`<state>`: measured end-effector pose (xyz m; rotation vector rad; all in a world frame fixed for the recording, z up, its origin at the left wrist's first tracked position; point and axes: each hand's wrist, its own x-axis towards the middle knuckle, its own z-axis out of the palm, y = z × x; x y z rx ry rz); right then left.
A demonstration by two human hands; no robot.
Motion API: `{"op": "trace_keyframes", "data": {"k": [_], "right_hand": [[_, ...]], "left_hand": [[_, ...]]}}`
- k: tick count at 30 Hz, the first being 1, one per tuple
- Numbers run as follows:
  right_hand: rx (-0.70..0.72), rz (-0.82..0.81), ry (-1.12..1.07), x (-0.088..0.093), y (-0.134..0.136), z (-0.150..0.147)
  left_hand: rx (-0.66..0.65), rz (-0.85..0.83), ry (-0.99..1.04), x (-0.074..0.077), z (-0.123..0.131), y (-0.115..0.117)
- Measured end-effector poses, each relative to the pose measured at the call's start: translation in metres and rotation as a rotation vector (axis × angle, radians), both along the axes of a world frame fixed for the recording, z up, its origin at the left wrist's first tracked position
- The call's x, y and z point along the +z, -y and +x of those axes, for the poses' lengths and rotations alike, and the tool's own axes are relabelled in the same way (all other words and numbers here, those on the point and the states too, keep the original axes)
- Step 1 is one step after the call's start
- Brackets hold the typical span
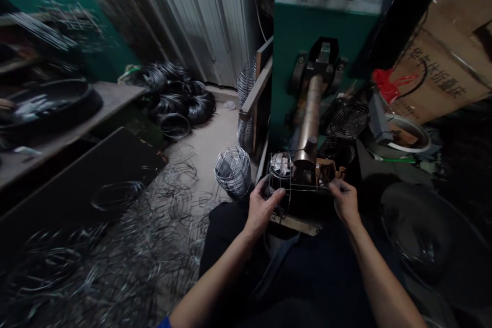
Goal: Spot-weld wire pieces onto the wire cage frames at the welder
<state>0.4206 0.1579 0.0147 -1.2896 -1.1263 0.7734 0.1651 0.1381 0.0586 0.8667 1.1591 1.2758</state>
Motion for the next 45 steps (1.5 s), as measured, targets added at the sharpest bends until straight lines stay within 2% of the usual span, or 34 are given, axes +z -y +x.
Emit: {"op": "trace_keyframes", "data": {"k": [3, 10, 25, 29, 38, 41, 45], "right_hand": [[0.016, -0.009, 0.007, -0.002, -0.004, 0.006], [0.026, -0.036, 0.022, -0.007, -0.011, 0.015], [-0.006, -0.077, -0.021, -0.004, -0.013, 0.016], [-0.003, -0.071, -0.017, -0.005, -0.014, 0.016], [-0.001, -0.058, -0.018, -0.003, -0.014, 0.015], [0.01, -0.08, -0.024, -0.001, -0.013, 0.016], [-0.027, -0.032, 0.026, 0.0, -0.017, 0.017]], "left_hand": [[-0.032, -0.02, 0.024, 0.002, 0.002, -0.004], [-0.01, 0.0, 0.007, 0.007, 0.006, -0.008], [-0.057, -0.024, 0.04, 0.006, 0.01, -0.014], [-0.03, -0.026, 0.038, 0.007, 0.01, -0.015], [-0.043, -0.051, 0.082, 0.015, 0.011, -0.014], [-0.052, -0.046, 0.088, 0.011, 0.012, -0.015], [-0.062, -0.038, 0.141, 0.0, 0.014, -0.019]]}}
